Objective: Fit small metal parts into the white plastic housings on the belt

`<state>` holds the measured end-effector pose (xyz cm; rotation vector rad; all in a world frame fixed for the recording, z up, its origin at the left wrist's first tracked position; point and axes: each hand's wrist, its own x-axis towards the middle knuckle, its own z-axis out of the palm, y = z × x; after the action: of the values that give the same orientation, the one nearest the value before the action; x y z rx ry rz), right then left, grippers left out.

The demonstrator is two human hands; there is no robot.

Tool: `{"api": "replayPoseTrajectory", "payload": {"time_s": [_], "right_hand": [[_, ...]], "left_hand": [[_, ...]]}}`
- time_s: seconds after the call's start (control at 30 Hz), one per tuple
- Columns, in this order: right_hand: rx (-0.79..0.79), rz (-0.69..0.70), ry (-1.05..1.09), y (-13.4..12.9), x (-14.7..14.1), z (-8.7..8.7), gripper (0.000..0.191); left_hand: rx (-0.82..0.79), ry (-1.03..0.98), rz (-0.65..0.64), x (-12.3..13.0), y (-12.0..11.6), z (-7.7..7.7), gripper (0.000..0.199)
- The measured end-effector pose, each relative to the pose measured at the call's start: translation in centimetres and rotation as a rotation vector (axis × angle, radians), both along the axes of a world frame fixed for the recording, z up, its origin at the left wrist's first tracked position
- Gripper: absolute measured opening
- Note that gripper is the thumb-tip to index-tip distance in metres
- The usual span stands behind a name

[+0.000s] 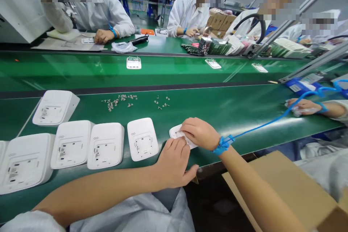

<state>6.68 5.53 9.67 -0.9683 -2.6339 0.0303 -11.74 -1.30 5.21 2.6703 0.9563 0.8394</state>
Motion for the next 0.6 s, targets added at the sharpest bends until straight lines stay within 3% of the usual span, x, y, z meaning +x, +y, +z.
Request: {"api": "replayPoseTrajectory", "payload": {"time_s": [0.4,0.6], "right_hand": [[0.060,-0.013,0.023,-0.40,-0.10,-0.79,0.027],[0.042,-0.060,0.071,-0.92,0.11,-1.05,0.024]], "left_hand": [[0.003,0.001,-0.019,-0.20,0.17,-0.02,0.038],[0.041,0.026,0.042,-0.58,-0.43,0.38,0.036]]}}
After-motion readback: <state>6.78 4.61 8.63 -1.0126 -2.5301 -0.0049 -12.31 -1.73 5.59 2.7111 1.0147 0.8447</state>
